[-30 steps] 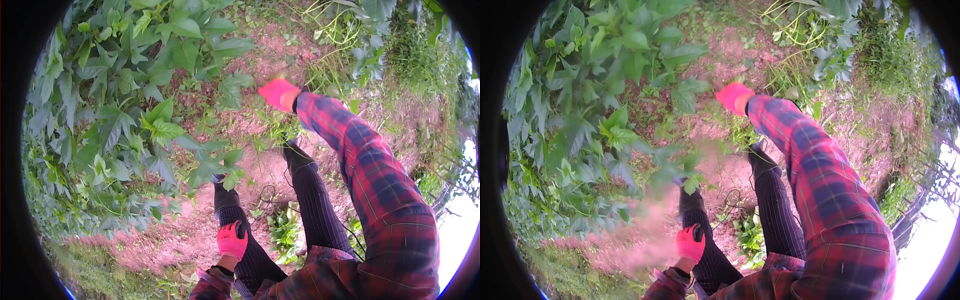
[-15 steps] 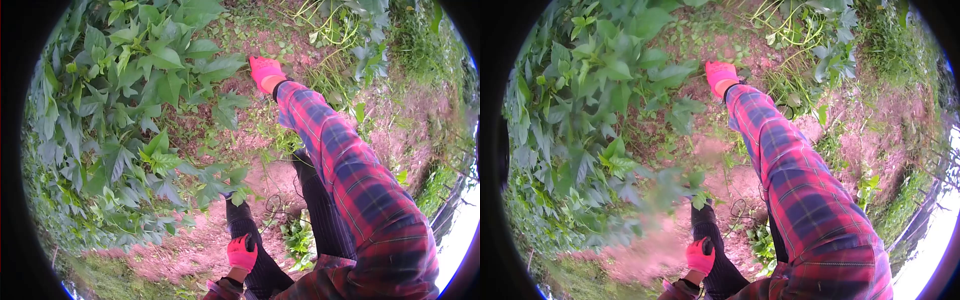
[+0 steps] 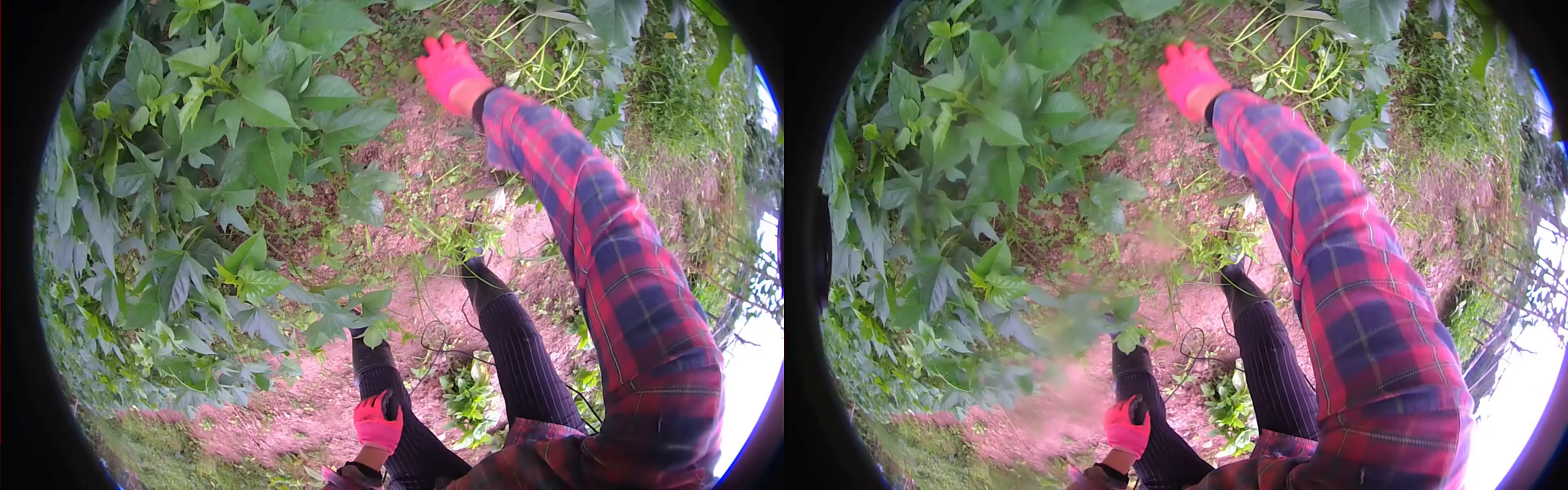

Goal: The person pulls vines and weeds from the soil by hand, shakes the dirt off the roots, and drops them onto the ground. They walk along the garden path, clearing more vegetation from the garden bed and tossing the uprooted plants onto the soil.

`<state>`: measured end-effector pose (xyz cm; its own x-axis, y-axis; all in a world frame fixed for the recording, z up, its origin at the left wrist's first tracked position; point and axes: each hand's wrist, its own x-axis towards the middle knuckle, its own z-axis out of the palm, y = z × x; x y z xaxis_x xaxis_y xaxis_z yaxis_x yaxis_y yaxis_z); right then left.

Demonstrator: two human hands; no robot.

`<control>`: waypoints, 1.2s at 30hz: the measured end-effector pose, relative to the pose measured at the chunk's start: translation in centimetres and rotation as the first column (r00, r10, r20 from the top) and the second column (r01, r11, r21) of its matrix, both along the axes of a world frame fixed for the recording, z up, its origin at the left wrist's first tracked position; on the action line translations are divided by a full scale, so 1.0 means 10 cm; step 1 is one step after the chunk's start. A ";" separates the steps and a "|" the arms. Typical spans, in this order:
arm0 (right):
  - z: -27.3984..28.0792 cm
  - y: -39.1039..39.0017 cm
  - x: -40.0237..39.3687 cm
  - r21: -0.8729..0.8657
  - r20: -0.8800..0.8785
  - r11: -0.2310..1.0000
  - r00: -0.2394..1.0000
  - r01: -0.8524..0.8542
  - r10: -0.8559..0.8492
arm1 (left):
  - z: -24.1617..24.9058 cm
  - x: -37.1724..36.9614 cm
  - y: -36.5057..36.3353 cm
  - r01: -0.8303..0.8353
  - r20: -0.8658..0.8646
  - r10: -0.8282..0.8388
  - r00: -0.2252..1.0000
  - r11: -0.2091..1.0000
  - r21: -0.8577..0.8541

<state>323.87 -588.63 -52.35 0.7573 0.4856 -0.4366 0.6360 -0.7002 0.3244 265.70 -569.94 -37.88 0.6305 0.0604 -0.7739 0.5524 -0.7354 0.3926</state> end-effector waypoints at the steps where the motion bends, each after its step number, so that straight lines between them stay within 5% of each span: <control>1: -0.09 -0.05 0.13 0.004 -0.035 0.998 0.998 0.059 -0.059 | 0.01 0.03 0.01 -0.005 -0.011 0.005 1.000 1.000 -0.007; 3: -0.46 -0.23 0.51 0.015 -0.064 0.994 0.992 0.109 -0.108 | 0.00 0.06 0.02 -0.011 0.048 0.011 0.999 1.000 0.001; 6: -1.11 -0.40 0.64 -0.230 -0.313 0.959 0.920 0.167 -0.236 | -0.01 0.09 0.04 -0.021 0.109 0.022 0.994 1.000 -0.010; 9: -1.02 -0.40 0.55 0.023 -0.170 0.945 0.933 0.327 -0.318 | -0.03 0.08 0.02 -0.042 0.111 0.047 0.993 0.998 -0.050; 11: -0.66 -0.06 0.34 0.316 -0.454 0.748 0.785 0.583 -0.420 | -0.03 0.10 0.02 -0.058 0.108 0.066 0.992 0.996 -0.071; 13: -0.24 0.48 0.08 0.239 -0.731 0.724 0.610 0.647 -0.304 | -0.01 0.16 0.02 -0.030 0.104 0.034 0.994 0.999 -0.044; 14: -0.53 0.53 0.08 0.574 -0.442 0.786 0.895 0.230 0.061 | 0.01 0.20 0.01 -0.032 0.108 0.036 0.994 0.999 -0.042; 16: -0.56 0.76 0.12 0.720 -0.014 0.639 0.916 -0.270 0.402 | 0.04 0.25 0.03 -0.060 0.080 0.063 0.995 0.998 -0.037; 18: -0.49 1.09 0.35 0.266 -0.203 0.958 0.965 -0.108 0.165 | 0.03 0.20 0.05 -0.079 0.077 0.079 0.994 0.997 -0.008; 19: -0.66 1.07 0.44 0.253 -0.187 0.967 0.982 0.018 0.031 | 0.02 0.15 0.07 -0.088 0.067 0.088 0.994 0.996 -0.003; 22: -1.64 1.00 0.88 0.475 -0.085 0.645 0.761 0.598 -0.643 | -0.01 0.09 0.17 -0.122 0.098 0.122 0.988 0.992 -0.006; 23: -1.44 1.01 0.80 0.475 -0.091 0.646 0.763 0.598 -0.640 | -0.01 0.04 0.20 -0.130 0.128 0.130 0.983 0.991 -0.008; 25: -1.01 0.90 0.62 0.143 -0.098 0.986 0.993 0.086 -0.073 | -0.02 -0.04 0.20 -0.129 0.124 0.129 0.984 0.992 -0.007; 27: -0.77 0.86 0.44 0.136 -0.114 0.986 0.990 0.098 -0.083 | -0.03 -0.02 0.19 -0.125 0.147 0.127 0.981 0.992 -0.019; 29: -0.55 0.72 0.20 0.220 -0.252 0.971 0.956 -0.095 0.150 | 0.02 0.01 0.18 -0.076 0.141 0.079 0.987 0.997 -0.027; 31: -0.41 0.34 -0.14 0.431 -0.167 0.872 0.930 -0.230 0.328 | 0.03 0.00 0.19 -0.055 0.104 0.057 0.993 0.998 -0.025; 33: -0.38 0.03 -0.55 0.339 -0.359 0.934 0.933 0.110 0.021 | 0.00 0.00 0.16 -0.024 0.054 0.026 0.998 0.998 -0.050; 34: -0.23 -0.24 -0.78 0.299 -0.377 0.945 0.926 0.131 -0.009 | 0.00 -0.01 0.12 -0.023 0.026 0.024 0.999 0.999 -0.032; 36: 0.15 -0.90 -1.21 0.258 -0.472 0.860 0.834 0.440 -0.285 | -0.01 -0.10 0.04 0.008 -0.026 -0.009 1.000 0.998 -0.058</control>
